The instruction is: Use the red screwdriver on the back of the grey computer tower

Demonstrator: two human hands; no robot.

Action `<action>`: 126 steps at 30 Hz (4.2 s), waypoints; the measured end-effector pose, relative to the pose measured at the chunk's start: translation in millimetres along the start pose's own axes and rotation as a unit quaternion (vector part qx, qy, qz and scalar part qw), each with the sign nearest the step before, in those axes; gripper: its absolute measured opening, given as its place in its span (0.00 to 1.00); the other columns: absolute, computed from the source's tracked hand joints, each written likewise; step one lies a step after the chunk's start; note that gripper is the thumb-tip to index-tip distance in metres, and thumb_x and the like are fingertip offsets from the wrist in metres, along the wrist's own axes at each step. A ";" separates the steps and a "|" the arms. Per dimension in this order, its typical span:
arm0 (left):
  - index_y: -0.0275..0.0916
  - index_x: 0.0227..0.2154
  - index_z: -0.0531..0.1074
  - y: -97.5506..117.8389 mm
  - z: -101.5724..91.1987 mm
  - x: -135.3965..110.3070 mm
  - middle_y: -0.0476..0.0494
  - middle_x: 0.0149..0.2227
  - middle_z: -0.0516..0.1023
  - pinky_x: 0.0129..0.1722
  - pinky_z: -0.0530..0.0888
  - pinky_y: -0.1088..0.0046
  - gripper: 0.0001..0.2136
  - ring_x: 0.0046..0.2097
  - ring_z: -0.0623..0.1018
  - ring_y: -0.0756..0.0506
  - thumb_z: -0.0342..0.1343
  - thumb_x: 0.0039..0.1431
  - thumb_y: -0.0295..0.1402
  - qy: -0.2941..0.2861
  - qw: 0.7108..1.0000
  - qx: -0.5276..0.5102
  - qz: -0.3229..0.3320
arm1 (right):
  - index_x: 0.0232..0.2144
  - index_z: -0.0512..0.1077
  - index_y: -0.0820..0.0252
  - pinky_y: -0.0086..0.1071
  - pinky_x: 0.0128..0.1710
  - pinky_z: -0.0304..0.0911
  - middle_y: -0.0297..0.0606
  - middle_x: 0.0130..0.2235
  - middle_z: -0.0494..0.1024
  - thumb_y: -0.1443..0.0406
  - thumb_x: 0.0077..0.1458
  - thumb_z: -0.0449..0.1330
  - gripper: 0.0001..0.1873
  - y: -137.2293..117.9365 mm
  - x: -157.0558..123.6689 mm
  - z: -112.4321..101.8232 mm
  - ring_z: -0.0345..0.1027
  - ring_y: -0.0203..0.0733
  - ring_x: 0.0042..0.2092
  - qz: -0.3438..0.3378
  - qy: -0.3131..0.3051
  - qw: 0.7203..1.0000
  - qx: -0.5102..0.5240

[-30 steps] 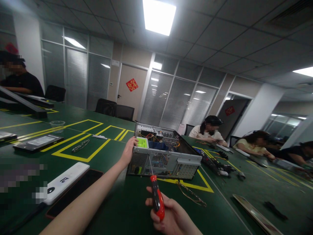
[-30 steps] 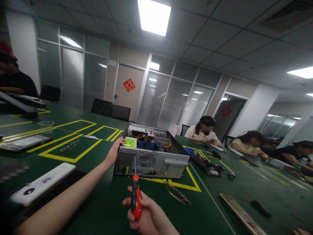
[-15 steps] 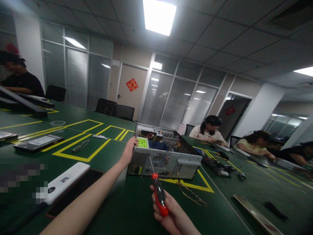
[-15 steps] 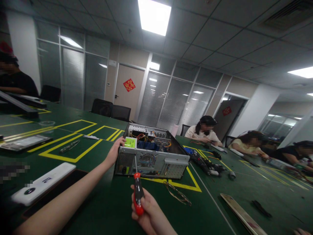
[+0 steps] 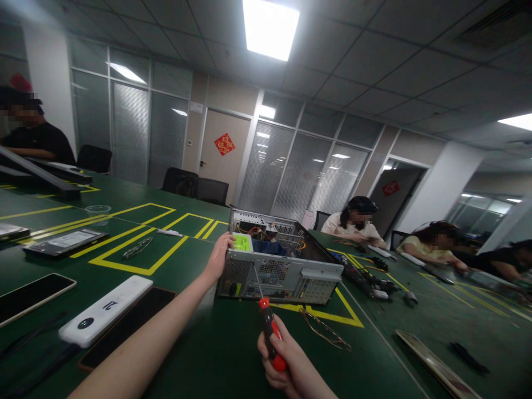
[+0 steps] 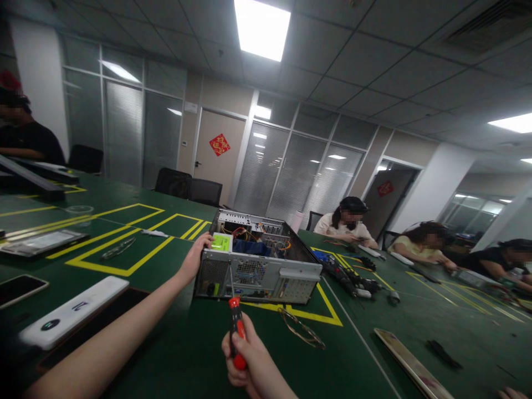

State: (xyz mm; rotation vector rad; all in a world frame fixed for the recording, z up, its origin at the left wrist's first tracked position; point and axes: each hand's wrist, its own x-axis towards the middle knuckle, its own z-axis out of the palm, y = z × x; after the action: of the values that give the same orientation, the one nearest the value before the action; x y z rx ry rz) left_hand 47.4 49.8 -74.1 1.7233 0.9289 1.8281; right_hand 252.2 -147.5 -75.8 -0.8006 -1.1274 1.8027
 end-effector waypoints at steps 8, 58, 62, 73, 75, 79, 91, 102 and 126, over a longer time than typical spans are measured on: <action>0.41 0.26 0.65 -1.5 0.9 -0.1 0.40 0.45 0.73 0.63 0.58 0.60 0.19 0.60 0.65 0.42 0.35 0.64 0.44 0.000 1.000 0.001 0.006 | 0.63 0.45 0.57 0.32 0.31 0.54 0.34 0.32 0.70 0.43 0.47 0.61 0.50 46.0 5.5 1.0 0.58 0.35 0.29 -0.005 -0.034 0.970 -0.239; 0.41 0.27 0.66 1.5 0.0 -1.8 0.41 0.46 0.74 0.64 0.58 0.63 0.18 0.60 0.65 0.43 0.36 0.65 0.42 0.001 1.000 0.000 0.009 | 0.53 0.56 0.48 0.26 0.19 0.38 0.27 0.30 0.71 0.45 0.45 0.62 0.36 36.7 41.6 40.8 0.49 0.25 0.15 0.055 -0.037 0.998 0.012; 0.40 0.27 0.66 4.5 -0.3 -1.9 0.41 0.46 0.74 0.64 0.58 0.62 0.18 0.60 0.65 0.43 0.36 0.65 0.42 0.000 1.000 -0.004 0.005 | 0.49 0.62 0.53 0.28 0.24 0.44 0.34 0.36 0.75 0.62 0.41 0.64 0.30 8.4 31.8 46.9 0.64 0.31 0.25 0.142 -0.146 0.970 0.134; 0.41 0.25 0.66 3.9 0.5 -1.1 0.41 0.44 0.74 0.63 0.59 0.62 0.18 0.59 0.66 0.42 0.37 0.64 0.41 0.007 1.000 -0.014 0.007 | 0.47 0.68 0.65 0.26 0.29 0.56 0.33 0.33 0.74 0.64 0.39 0.73 0.32 10.8 31.7 43.2 0.67 0.29 0.28 0.106 -0.139 0.975 0.133; 0.41 0.26 0.66 3.2 0.5 -0.8 0.41 0.44 0.74 0.64 0.58 0.62 0.18 0.59 0.66 0.42 0.37 0.64 0.41 0.003 1.000 -0.014 0.006 | 0.40 0.70 0.64 0.25 0.27 0.56 0.31 0.32 0.73 0.62 0.38 0.73 0.26 10.9 31.2 42.7 0.66 0.28 0.28 0.094 -0.127 0.976 0.153; 0.41 0.26 0.66 1.5 0.1 -0.8 0.41 0.46 0.73 0.64 0.58 0.62 0.17 0.61 0.64 0.43 0.37 0.65 0.41 0.000 1.000 -0.010 -0.002 | 0.32 0.67 0.59 0.23 0.19 0.49 0.33 0.36 0.75 0.58 0.40 0.70 0.20 8.1 29.3 40.3 0.64 0.27 0.24 0.101 -0.126 0.973 0.165; 0.40 0.27 0.66 -1.3 1.0 -1.5 0.40 0.46 0.73 0.63 0.59 0.61 0.18 0.60 0.65 0.43 0.36 0.65 0.40 0.010 1.000 -0.009 0.002 | 0.45 0.69 0.53 0.26 0.26 0.47 0.36 0.42 0.76 0.66 0.40 0.67 0.26 0.4 25.0 47.8 0.65 0.32 0.28 0.123 -0.144 0.962 0.196; 0.41 0.26 0.67 3.1 0.1 -1.6 0.41 0.45 0.74 0.63 0.59 0.62 0.18 0.60 0.66 0.43 0.36 0.65 0.40 0.004 1.000 -0.002 0.013 | 0.43 0.69 0.60 0.27 0.27 0.50 0.34 0.34 0.76 0.61 0.40 0.72 0.27 4.0 27.4 50.7 0.67 0.31 0.27 0.077 -0.089 0.981 0.156; 0.41 0.25 0.65 2.4 0.4 -1.4 0.41 0.44 0.75 0.63 0.59 0.62 0.18 0.60 0.66 0.43 0.36 0.64 0.41 0.008 1.000 -0.002 0.006 | 0.43 0.64 0.57 0.32 0.35 0.56 0.37 0.42 0.77 0.60 0.37 0.72 0.31 16.5 34.5 50.3 0.75 0.41 0.35 0.126 -0.100 0.982 0.097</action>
State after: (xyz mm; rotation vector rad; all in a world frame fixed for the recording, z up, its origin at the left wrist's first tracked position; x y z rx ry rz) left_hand 48.3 47.3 -73.2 1.7178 0.9215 1.8529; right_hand 189.4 -139.6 -74.0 -0.6804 -0.9879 2.2077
